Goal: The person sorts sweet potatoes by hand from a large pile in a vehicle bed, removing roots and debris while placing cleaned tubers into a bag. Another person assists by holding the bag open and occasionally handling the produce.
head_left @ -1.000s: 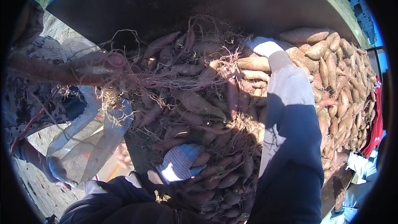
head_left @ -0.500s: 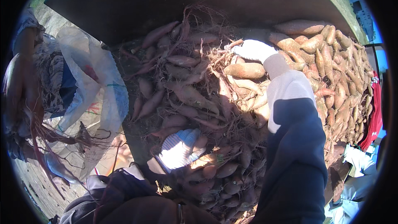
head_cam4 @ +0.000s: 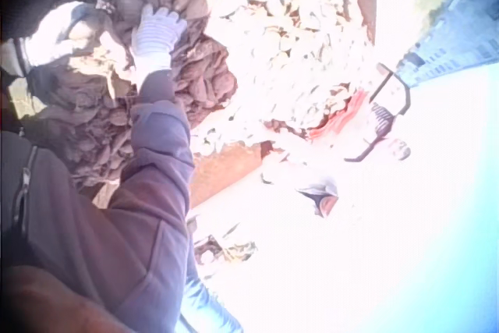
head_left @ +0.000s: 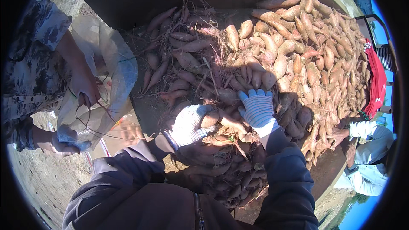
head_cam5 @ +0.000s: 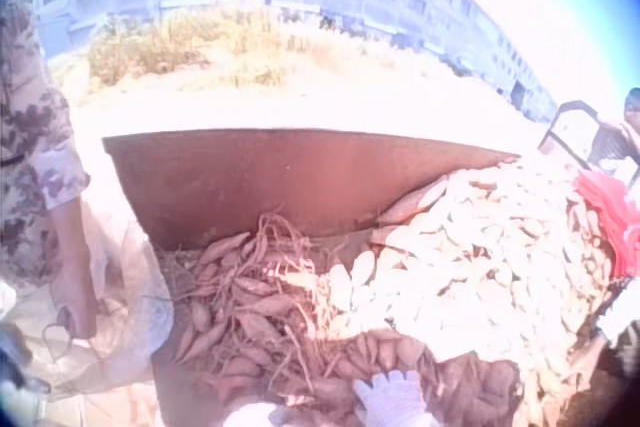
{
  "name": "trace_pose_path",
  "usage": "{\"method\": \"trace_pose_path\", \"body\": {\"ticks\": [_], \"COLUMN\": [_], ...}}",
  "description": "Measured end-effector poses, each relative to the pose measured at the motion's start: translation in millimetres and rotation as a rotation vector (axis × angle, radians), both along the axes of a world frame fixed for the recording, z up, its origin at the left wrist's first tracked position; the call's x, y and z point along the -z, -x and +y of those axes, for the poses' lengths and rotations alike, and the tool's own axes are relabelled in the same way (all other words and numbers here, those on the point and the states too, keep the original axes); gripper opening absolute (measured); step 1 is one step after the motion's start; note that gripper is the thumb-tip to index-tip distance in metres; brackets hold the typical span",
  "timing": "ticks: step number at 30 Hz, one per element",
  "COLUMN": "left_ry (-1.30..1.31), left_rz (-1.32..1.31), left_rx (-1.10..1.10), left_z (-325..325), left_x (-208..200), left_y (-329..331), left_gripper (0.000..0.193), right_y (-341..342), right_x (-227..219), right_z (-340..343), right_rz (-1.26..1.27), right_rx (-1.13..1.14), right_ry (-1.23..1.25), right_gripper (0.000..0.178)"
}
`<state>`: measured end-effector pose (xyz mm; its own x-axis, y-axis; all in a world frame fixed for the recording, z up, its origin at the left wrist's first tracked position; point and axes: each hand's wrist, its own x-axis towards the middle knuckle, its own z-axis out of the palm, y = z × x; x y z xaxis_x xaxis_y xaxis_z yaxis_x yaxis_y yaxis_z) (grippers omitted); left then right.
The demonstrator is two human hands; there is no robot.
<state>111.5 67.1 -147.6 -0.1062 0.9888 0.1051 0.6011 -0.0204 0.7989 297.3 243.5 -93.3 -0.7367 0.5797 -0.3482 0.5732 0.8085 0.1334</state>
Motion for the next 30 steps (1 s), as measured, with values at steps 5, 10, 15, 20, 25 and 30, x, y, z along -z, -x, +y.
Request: {"method": "trace_pose_path", "body": {"ticks": [5,10,15,20,25,30], "left_ry": [0.251,0.199,-0.152,0.294,0.362,0.634], "left_rz": [-0.734,-0.620,0.657,-0.570,-1.690,-1.954], "left_rx": [-0.212,-0.119,0.208,0.095,0.172,0.197], "left_z": [-28.1,-57.5,-24.5,-28.3,-46.6,-102.1], "left_x": [-56.2,-63.2,-90.2,-127.1,-118.7,-76.8], "left_y": [34.9,29.7,29.3,38.0,0.9,-42.3], "left_gripper": [0.069,0.067,0.068,0.070,0.075,0.067], "right_y": [-97.6,3.1,32.8,-40.8,-56.5,-28.4], "right_x": [-11.8,8.4,40.2,20.9,-26.3,-23.0], "right_z": [-11.4,-35.5,-41.6,-43.7,-105.9,-219.4], "right_rz": [0.028,0.428,0.471,1.264,1.968,1.428], "right_rx": [0.431,0.383,0.453,1.010,1.044,1.064], "right_ry": [-0.033,0.096,-0.029,0.305,1.135,0.578], "right_gripper": [0.047,0.054,0.064,0.053,0.041,0.042]}}
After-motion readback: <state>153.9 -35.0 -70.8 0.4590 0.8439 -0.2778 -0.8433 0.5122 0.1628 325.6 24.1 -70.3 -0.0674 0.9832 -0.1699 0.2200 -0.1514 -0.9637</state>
